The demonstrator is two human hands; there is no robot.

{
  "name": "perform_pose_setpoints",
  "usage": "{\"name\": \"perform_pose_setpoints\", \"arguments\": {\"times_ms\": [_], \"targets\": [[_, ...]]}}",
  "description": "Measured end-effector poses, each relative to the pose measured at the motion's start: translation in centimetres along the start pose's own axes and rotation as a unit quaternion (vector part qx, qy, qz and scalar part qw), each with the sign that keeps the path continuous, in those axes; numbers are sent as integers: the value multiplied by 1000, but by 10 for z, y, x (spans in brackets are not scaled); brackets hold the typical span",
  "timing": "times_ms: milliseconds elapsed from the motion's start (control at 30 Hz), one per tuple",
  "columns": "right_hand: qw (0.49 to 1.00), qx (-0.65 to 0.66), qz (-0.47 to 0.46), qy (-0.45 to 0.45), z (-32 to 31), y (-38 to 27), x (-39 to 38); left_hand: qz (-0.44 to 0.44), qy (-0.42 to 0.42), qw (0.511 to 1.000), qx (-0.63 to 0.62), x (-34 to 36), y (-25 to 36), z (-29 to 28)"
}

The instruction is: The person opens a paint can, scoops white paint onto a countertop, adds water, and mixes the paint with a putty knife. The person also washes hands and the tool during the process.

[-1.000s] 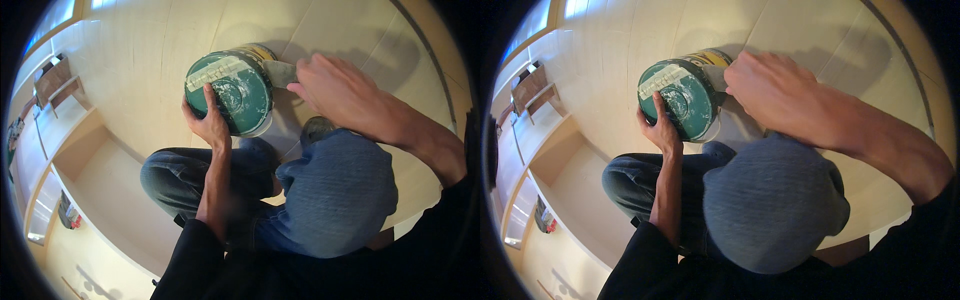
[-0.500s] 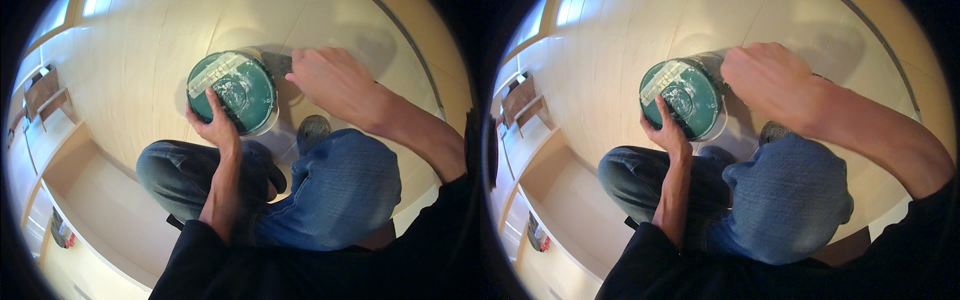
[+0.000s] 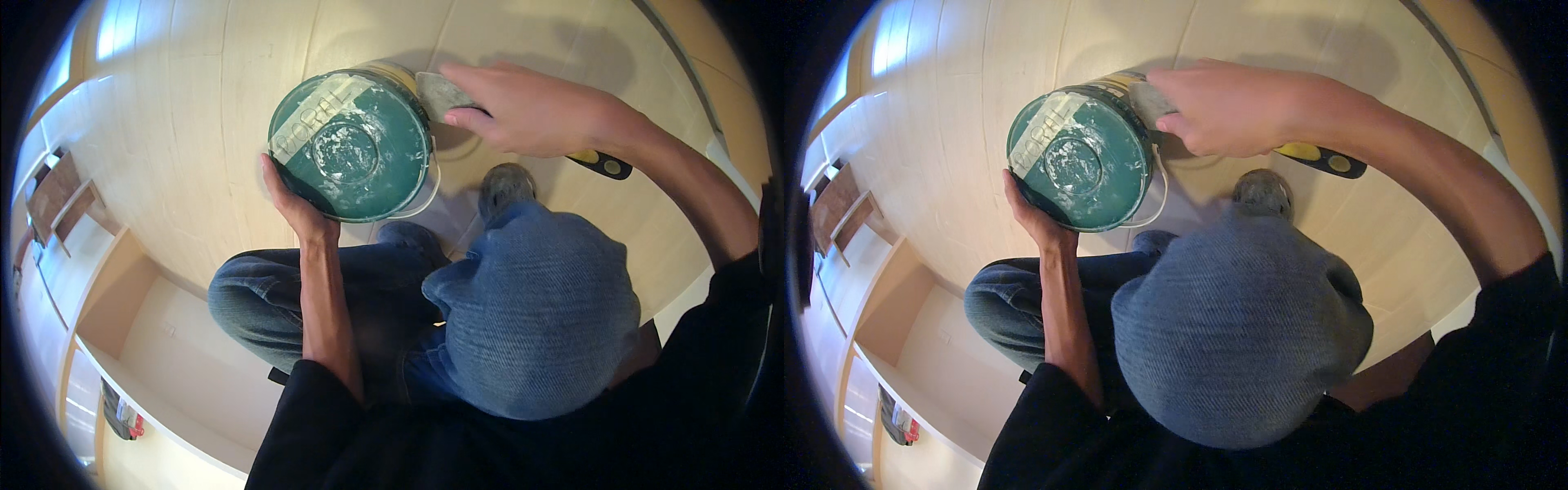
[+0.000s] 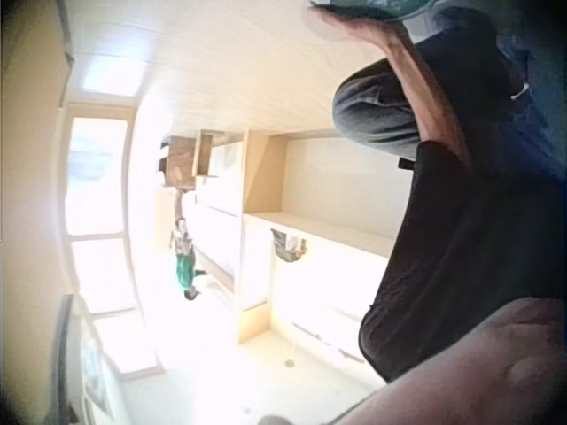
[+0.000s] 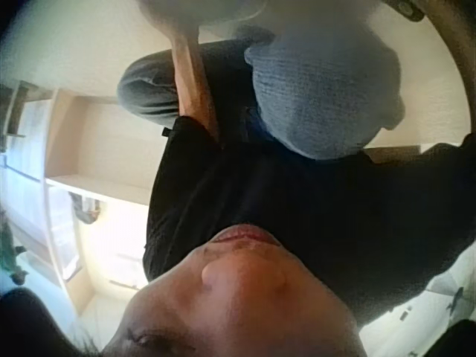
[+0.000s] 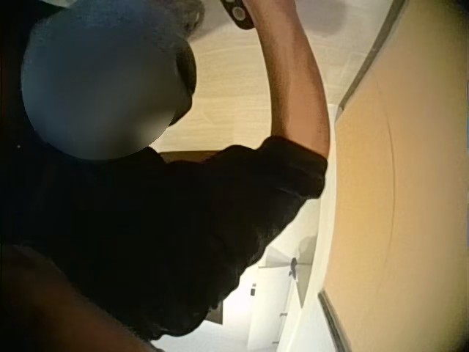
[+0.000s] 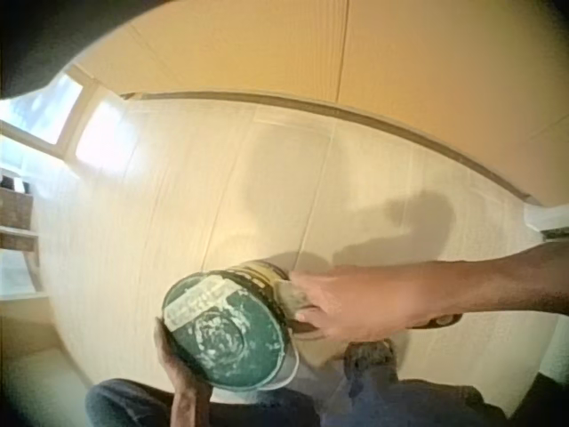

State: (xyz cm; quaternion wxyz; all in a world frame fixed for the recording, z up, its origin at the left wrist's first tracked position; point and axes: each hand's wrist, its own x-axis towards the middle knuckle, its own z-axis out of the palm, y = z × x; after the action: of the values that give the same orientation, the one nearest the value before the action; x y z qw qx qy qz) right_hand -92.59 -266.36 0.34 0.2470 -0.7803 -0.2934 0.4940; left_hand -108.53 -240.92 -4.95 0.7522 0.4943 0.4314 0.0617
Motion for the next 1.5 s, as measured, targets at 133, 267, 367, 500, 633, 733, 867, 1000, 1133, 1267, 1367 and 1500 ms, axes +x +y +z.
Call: {"name": "perform_pose_setpoints", "arguments": {"times_ms": [133,267,367,500,633,733,867,1000,1133,1267,1367,1500], "targets": [[998,-4,66,8,1,-23,-8,-3,1,999,-34,-2,-3,3],[996,-48,18,79,4,-35,-6,8,37,998,-41,-5,-11,4],[988,-100,-10,119,12,-35,-3,8,58,997,-50,-6,-16,6],[976,-111,-59,179,16,-18,2,22,58,996,-62,-5,-19,8],[990,39,-103,90,-1,22,29,-72,52,990,-108,6,-6,-7],[948,272,-28,-163,-16,60,58,-48,-9,998,-46,22,-4,-19],[925,307,-110,-196,10,79,94,-10,24,999,-32,30,-16,-25],[879,441,-131,-125,49,75,101,-2,45,999,-17,29,-18,-25],[942,296,-143,63,55,71,84,-9,47,999,0,30,-15,-23],[972,100,-147,156,29,57,52,-17,30,999,-15,29,-13,-22],[989,68,-52,122,19,34,27,-20,30,999,-12,26,-12,-19],[974,65,-54,211,23,24,16,-27,39,999,-12,22,-7,-13]]}}
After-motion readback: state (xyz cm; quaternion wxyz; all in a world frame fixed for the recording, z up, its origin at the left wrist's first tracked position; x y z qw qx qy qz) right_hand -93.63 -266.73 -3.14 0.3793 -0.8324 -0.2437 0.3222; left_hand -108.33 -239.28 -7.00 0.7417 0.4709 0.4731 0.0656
